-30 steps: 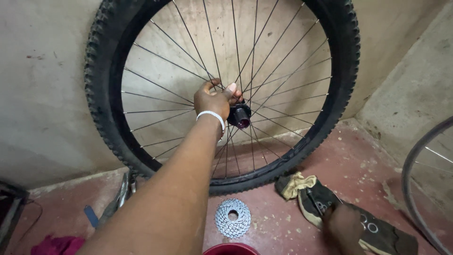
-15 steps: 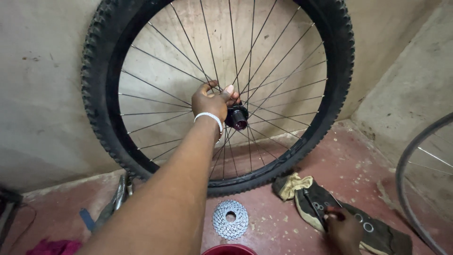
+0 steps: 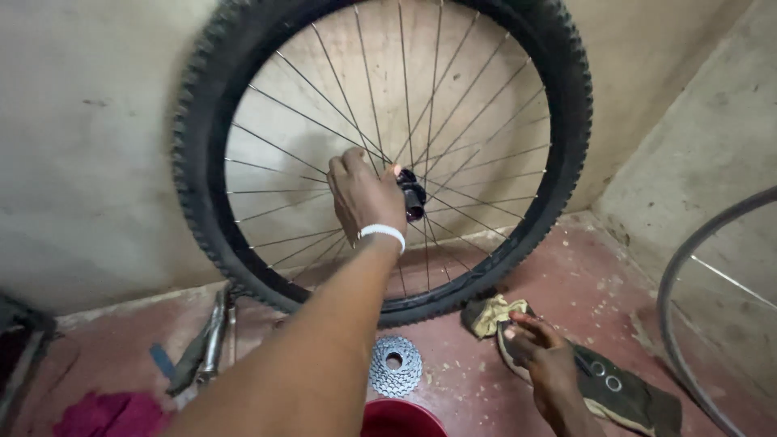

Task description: Applying grease to a bicycle wheel hub and adjusting internal components with a tool.

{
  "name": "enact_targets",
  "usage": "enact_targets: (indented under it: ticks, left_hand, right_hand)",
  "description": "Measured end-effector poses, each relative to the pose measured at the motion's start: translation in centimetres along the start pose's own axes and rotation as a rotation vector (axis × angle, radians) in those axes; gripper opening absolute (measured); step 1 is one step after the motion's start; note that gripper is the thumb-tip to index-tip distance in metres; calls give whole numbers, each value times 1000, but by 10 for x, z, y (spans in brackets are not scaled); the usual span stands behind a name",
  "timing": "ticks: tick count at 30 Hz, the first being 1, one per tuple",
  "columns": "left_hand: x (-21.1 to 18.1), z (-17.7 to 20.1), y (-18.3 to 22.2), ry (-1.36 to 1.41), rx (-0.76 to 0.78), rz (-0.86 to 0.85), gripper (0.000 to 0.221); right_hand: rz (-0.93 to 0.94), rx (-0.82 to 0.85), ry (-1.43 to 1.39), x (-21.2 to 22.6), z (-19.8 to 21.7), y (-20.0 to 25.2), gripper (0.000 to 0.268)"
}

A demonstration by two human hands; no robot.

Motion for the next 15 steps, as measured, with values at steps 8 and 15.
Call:
enact_targets:
  ticks: [8, 15]
  left_hand:
    - [97, 32, 59, -385, 1073, 53, 37]
    - [190, 139, 203, -412, 1285, 613, 55]
  right_hand:
    - [212, 200, 208, 39, -43, 97, 66]
    - [-244, 235, 71, 77, -48, 180, 39]
Point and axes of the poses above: each hand's wrist, its own y-axis away from the middle knuckle, its own z-axis out of the back of the hand, x = y × z, the point moved 3 cm from there along -y, towards the middle knuckle, and after that the axes turned 5 degrees about -z, right-handed, at the moved point
